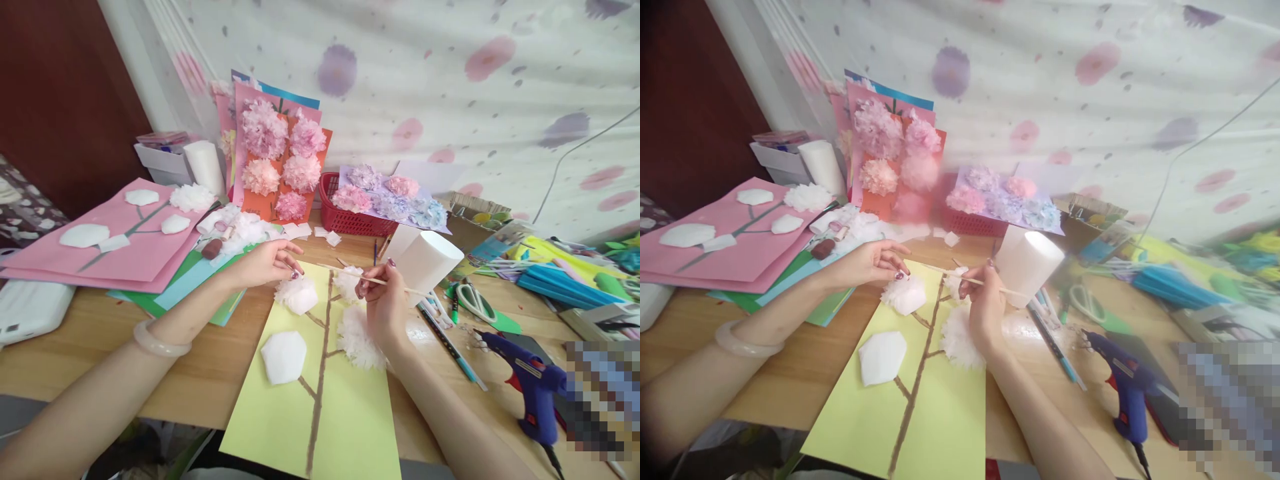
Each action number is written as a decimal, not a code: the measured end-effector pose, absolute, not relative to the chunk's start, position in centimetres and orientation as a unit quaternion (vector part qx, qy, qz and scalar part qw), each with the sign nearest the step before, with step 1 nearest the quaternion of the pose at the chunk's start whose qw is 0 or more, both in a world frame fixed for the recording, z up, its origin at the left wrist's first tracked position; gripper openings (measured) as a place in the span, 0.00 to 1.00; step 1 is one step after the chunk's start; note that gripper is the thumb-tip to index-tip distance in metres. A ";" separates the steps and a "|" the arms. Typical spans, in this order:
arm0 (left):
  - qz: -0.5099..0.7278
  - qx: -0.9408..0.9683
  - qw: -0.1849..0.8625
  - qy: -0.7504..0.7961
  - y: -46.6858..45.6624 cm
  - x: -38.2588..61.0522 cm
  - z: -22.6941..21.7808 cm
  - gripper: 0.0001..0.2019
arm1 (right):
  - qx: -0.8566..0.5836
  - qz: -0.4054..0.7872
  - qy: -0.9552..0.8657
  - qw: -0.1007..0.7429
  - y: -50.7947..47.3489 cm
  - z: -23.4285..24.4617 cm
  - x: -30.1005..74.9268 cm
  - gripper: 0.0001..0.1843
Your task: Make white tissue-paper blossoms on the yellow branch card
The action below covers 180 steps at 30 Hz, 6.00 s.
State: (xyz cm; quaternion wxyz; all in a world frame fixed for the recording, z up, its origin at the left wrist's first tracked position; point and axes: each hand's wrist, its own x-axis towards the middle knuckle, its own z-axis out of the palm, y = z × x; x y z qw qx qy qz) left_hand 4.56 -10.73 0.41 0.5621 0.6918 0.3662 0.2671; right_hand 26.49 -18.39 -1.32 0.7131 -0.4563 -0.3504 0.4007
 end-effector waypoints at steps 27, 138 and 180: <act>0.141 0.765 0.516 0.359 -10.5 2.7 0.9 0.30 | -0.478 0.336 -0.639 0.500 -19.5 -2.6 24.8 0.24; 0.436 0.670 0.447 0.402 -6.8 4.7 0.0 0.23 | -0.440 0.440 -0.424 0.658 -18.4 -2.2 29.3 0.19; 0.307 0.687 0.559 0.348 -11.6 7.4 -0.4 0.22 | -0.441 0.475 -0.400 0.648 -18.8 -1.9 28.8 0.24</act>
